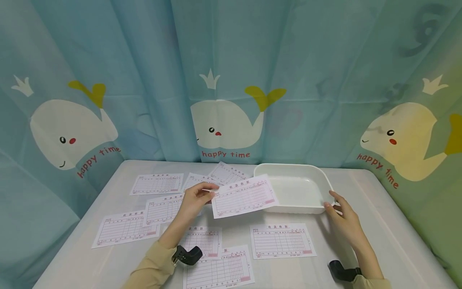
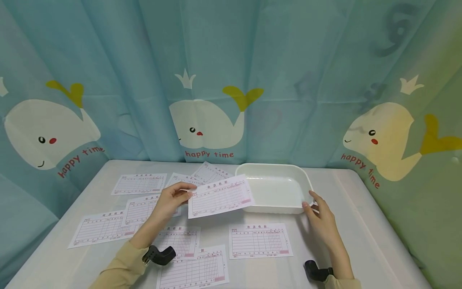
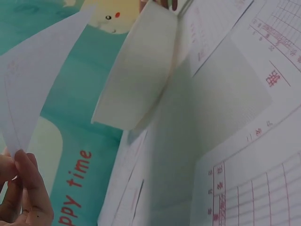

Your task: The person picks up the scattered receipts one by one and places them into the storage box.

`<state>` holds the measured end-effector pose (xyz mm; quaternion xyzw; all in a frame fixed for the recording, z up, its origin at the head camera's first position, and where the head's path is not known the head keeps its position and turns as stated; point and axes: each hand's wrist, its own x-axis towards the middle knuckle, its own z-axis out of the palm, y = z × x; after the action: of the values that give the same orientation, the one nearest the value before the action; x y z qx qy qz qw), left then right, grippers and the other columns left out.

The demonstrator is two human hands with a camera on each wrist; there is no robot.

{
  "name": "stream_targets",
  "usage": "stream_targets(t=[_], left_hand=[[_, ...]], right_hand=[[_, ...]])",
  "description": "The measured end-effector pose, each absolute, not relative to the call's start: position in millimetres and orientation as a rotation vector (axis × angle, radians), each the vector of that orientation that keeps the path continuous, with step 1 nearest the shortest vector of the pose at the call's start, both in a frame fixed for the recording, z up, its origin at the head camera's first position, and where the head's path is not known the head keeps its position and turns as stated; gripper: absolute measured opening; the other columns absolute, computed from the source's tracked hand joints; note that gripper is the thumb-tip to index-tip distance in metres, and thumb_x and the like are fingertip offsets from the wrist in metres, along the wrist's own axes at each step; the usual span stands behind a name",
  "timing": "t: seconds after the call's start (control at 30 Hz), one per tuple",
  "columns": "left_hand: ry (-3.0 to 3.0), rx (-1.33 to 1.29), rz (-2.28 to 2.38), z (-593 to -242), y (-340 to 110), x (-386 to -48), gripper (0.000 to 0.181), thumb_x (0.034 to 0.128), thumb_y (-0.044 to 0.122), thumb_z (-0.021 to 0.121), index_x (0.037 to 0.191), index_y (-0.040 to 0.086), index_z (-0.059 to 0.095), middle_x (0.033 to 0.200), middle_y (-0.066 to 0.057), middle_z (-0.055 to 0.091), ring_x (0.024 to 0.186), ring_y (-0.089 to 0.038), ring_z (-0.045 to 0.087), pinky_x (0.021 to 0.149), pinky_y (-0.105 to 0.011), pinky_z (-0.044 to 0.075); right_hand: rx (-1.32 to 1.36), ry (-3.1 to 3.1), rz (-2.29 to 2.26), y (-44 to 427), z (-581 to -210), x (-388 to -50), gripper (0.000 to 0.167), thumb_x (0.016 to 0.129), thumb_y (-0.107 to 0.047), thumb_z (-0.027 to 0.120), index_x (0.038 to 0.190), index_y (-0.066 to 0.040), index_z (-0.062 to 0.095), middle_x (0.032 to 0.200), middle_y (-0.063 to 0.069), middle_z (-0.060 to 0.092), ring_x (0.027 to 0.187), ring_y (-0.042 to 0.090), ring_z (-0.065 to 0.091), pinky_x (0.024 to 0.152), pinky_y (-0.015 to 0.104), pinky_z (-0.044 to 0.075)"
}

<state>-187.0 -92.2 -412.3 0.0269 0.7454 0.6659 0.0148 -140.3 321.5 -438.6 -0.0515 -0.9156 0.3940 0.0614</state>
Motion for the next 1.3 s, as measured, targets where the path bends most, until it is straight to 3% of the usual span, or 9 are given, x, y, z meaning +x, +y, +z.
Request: stream_targets(t=[0.97, 1.3], left_hand=[[2.219, 0.097, 2.135, -419, -22, -236, 0.023, 0.088, -0.004, 0.056, 0.108, -0.002, 0.068, 0.115, -0.018, 0.063, 0.079, -0.01, 0.06, 0.068, -0.02, 0.053], [2.218, 0.125, 2.085, -416, 2, -245, 0.024, 0.0864, -0.004, 0.057, 0.107, -0.002, 0.069, 0.109, -0.017, 0.064, 0.075, -0.009, 0.057, 0.071, -0.024, 0.055]], right_hand=[[-0.143, -2.763, 1.196, 322, -439, -142, 0.063, 0.1, -0.038, 0.046, 0.15, -0.004, 0.027, 0.146, 0.034, 0.031, 0.122, 0.05, 0.046, 0.095, 0.064, 0.041], [-0.149, -2.761, 1.186, 322, -440, -141, 0.062, 0.1, -0.035, 0.046, 0.15, -0.003, 0.027, 0.146, 0.034, 0.031, 0.122, 0.05, 0.045, 0.096, 0.064, 0.041]])
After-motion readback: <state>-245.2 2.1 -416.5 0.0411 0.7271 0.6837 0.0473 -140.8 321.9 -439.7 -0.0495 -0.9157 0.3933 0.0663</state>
